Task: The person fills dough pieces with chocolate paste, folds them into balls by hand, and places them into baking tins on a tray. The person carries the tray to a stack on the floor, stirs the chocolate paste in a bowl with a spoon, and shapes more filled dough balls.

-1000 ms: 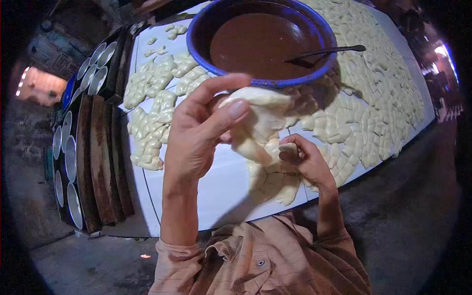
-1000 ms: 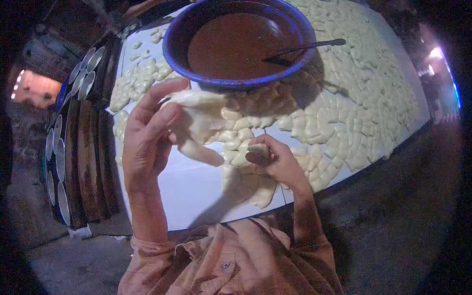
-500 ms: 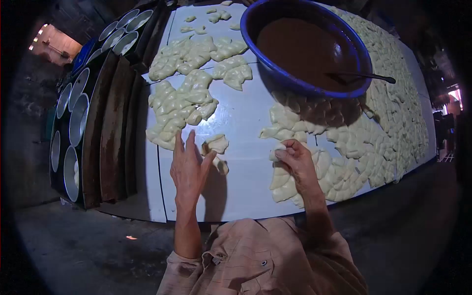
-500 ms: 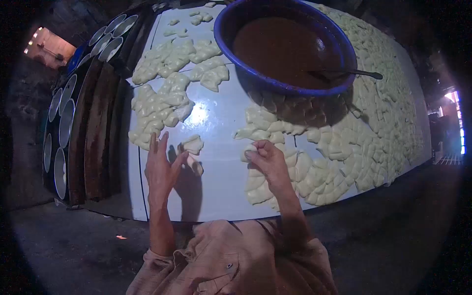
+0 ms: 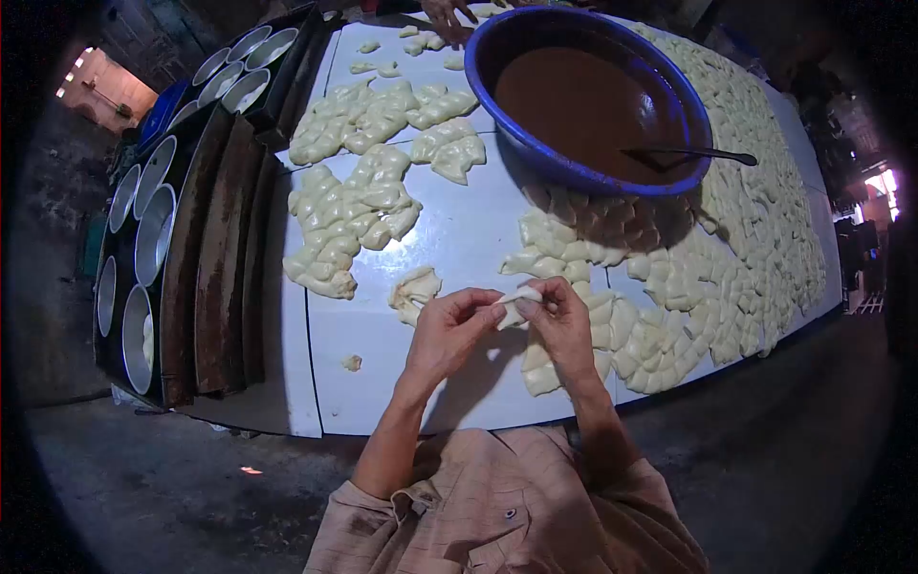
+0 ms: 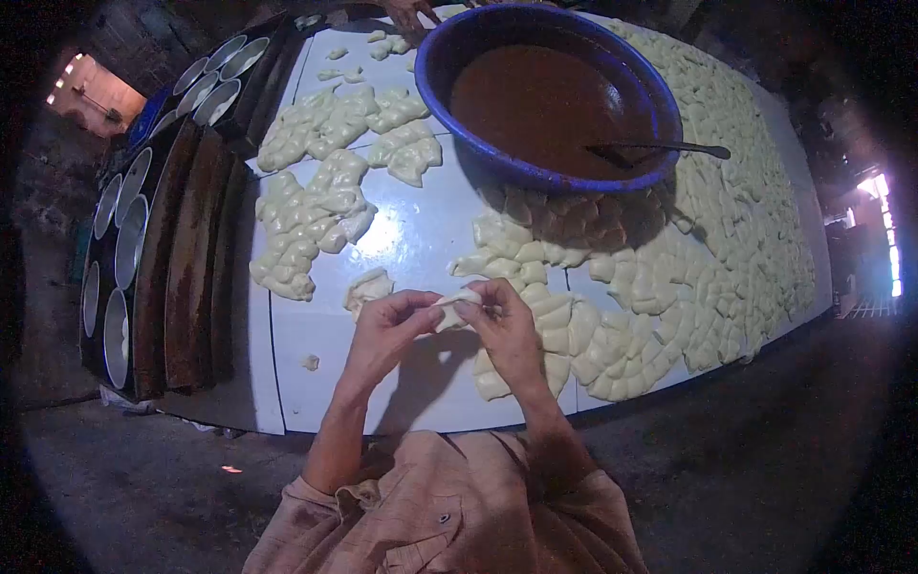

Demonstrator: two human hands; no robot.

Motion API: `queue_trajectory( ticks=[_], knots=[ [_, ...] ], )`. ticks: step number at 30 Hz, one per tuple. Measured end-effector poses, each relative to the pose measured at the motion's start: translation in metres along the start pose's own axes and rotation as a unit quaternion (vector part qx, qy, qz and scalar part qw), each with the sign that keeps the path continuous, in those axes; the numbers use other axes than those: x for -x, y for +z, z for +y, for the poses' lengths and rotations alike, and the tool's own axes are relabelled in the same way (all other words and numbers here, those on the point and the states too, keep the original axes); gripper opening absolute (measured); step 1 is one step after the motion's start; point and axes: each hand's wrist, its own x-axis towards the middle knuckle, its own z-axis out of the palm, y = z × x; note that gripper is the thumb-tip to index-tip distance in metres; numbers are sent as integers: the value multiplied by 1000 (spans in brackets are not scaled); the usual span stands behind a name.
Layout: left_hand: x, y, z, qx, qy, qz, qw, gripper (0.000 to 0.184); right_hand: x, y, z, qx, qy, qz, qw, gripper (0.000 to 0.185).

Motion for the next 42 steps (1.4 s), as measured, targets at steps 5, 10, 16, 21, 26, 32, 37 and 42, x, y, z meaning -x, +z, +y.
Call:
queue_trajectory(
  ticks=[5,10,16,21,26,32,37,42],
  knots=[
    [-5,25,5,-25,115,73,990,56,1,3,-17,-146,-9,5,989,29],
    [-7,23,6,-11,69,4,998,43,-1,-5,-25,-228,-6,-7,974,32],
    [-3,22,8,31,27,0,999,27,-6,-2,-24,-252,56,-18,966,29],
    [8,3,12,27,5,25,999,24,-11,4,-22,-93,52,-113,988,26],
    [19,-9,-3,111,-12,75,991,24,-10,18,-27,-29,100,-130,986,26],
    [41,-21,-8,77,-56,105,990,22,-10,26,-33,104,146,-255,950,19],
    [79,-70,-20,46,16,332,942,24,-1,19,-27,5,199,-320,926,19],
    [124,-114,-60,-544,36,318,775,35,1,24,-19,-104,197,-146,964,26]
  ],
)
